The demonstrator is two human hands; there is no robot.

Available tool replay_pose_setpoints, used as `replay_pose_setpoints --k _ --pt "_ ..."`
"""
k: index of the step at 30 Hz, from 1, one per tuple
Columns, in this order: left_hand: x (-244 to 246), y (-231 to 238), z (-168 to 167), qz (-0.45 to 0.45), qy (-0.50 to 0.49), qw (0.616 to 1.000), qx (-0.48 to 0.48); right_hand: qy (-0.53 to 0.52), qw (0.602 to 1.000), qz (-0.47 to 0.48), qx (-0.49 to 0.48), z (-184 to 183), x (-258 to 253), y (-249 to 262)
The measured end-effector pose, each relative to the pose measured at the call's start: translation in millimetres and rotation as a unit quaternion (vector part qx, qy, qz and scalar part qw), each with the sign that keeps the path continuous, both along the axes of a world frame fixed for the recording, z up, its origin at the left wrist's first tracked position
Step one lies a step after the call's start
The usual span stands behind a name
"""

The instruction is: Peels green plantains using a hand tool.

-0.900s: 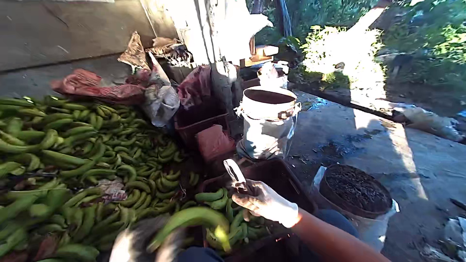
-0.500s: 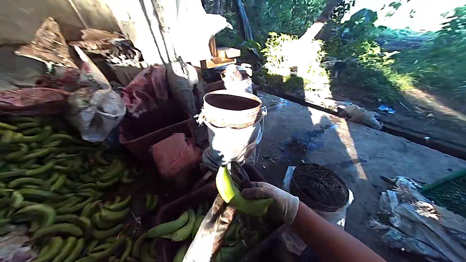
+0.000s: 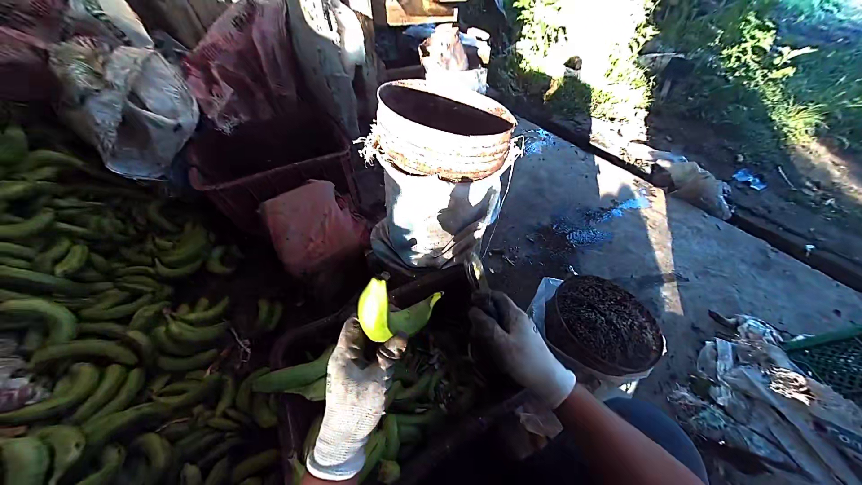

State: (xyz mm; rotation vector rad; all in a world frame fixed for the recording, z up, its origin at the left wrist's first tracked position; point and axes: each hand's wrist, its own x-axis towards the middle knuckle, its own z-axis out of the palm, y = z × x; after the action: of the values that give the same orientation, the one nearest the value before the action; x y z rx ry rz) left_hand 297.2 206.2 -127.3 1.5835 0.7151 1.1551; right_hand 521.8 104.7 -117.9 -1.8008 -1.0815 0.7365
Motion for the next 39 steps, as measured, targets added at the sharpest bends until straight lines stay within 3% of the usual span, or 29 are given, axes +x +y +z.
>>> replay_pose_setpoints --k 5,11,14,17,20,23,26,28,32,35,39 --pt "18 -6 -10 -0.024 0.029 0.999 0.015 -0.062 0.996 0.035 -0.048 5 -27 -15" --pt "26 -17 -13 -0.049 0.053 0.996 0.047 -0.04 0.994 0.078 -0.066 -3 -24 -19" --pt "26 -17 -7 -0.054 -0.063 0.996 0.013 0.0 0.979 0.138 -0.148 -24 -18 -20" --pt "17 -1 12 -0.086 -0.236 0.961 -0.113 -0.005 0.947 0.165 -0.274 -64 -11 -26" --pt "0 10 13 -0.084 -0.273 0.933 -0.219 -0.043 0.976 0.11 -0.182 -50 -8 -29" --pt "6 4 0 -0.015 -0.203 0.932 -0.301 -0.097 0.988 0.11 -0.047 -25 -13 -32" --pt "20 0 -7 0.02 -0.09 0.939 -0.33 -0.155 0.97 0.146 0.117 -19 -20 -31" --pt "23 -1 -12 0.015 -0.049 0.937 -0.346 -0.186 0.95 0.181 0.176 -22 -23 -28" --pt "26 -7 -13 -0.008 -0.097 0.914 -0.393 -0.227 0.93 0.23 0.175 -31 -26 -22" --pt "25 -14 -19 -0.038 -0.117 0.927 -0.354 -0.201 0.936 0.253 0.138 -35 -25 -22" --pt "27 -23 -25 -0.07 -0.089 0.947 -0.3 -0.24 0.944 0.181 0.138 -43 -24 -17"
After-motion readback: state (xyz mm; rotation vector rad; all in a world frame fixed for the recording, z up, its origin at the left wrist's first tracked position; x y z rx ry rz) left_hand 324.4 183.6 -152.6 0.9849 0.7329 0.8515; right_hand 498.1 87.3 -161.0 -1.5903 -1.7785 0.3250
